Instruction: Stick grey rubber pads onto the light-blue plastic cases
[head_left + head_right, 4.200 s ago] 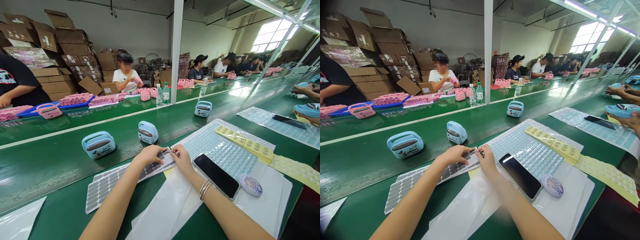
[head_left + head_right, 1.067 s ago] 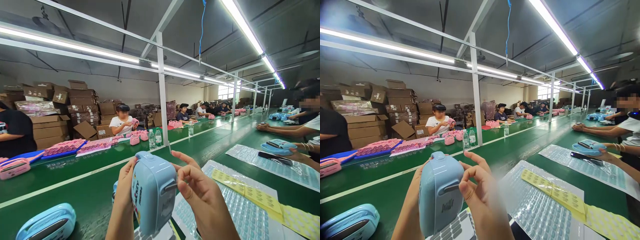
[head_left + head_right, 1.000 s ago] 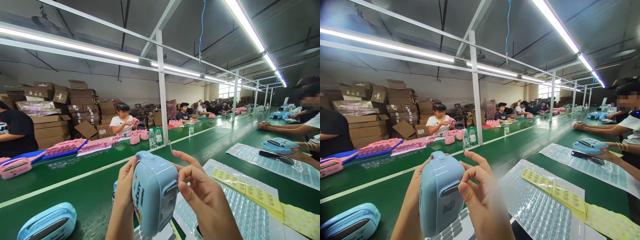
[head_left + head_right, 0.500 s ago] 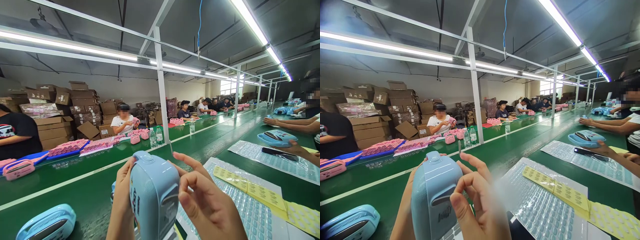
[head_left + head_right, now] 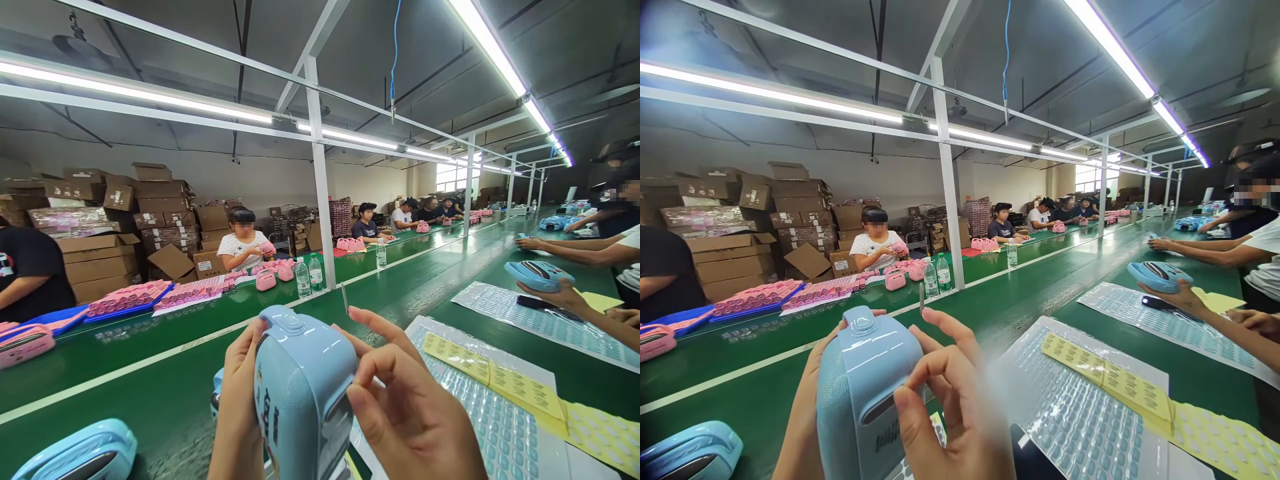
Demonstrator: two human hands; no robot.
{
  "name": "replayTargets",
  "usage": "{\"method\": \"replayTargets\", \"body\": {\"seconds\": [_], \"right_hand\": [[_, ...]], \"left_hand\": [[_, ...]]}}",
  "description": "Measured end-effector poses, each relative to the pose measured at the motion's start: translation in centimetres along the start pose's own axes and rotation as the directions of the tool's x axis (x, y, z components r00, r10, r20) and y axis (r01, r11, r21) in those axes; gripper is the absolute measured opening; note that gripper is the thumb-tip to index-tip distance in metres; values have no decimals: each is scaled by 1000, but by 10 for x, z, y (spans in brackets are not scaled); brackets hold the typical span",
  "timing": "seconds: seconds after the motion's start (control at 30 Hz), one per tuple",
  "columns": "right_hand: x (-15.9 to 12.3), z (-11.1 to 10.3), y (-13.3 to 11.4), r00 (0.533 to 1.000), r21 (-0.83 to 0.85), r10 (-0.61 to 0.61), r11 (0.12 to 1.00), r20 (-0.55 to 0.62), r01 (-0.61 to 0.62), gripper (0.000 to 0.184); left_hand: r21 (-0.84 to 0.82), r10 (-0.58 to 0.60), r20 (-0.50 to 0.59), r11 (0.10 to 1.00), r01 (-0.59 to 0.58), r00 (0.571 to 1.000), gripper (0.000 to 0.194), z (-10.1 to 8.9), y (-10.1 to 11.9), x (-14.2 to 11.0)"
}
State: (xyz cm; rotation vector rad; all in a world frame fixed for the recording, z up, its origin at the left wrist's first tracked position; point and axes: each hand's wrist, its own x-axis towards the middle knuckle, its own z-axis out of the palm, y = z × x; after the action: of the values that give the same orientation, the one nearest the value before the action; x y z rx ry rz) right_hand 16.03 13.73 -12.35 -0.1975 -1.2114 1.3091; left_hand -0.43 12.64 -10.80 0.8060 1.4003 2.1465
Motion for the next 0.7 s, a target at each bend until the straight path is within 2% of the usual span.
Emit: {"method": "replayTargets", "body": {"seconds": [0.1,0.13,0.2,0.27,0.43,0.57,0.63,0.7], "right_hand": [[4,2,5,998,105,45,994,-44,-40,25],[6,2,6,998,147,59,988,-39,-52,32],[11,1,8,996,224,83,971,19,-85,58],[15,1,9,991,271,102,955,89,-123,74],[21,-5,8,978,270,175,942,114,-200,85],[26,-10,6,966,387,238,885,103,-260,98],[30,-9,5,951,452,289,837,112,-308,106],[34,-7,7,938,498,323,797,124,-341,112]], "left_hand": [[-5,-24,-2,1000,24,1000,67,1,1,1],[-11,-41,4,999,41,999,66,2,1,1],[-21,-58,6,998,59,998,63,4,0,0],[-34,-25,-11,999,25,1000,59,6,-2,-2],[-3,71,-12,997,-71,997,53,11,-11,-4],[26,74,5,997,-75,997,54,0,-8,0],[39,40,-54,999,-38,998,53,-7,-11,3],[33,31,-133,999,-27,991,54,-6,-27,7]]}}
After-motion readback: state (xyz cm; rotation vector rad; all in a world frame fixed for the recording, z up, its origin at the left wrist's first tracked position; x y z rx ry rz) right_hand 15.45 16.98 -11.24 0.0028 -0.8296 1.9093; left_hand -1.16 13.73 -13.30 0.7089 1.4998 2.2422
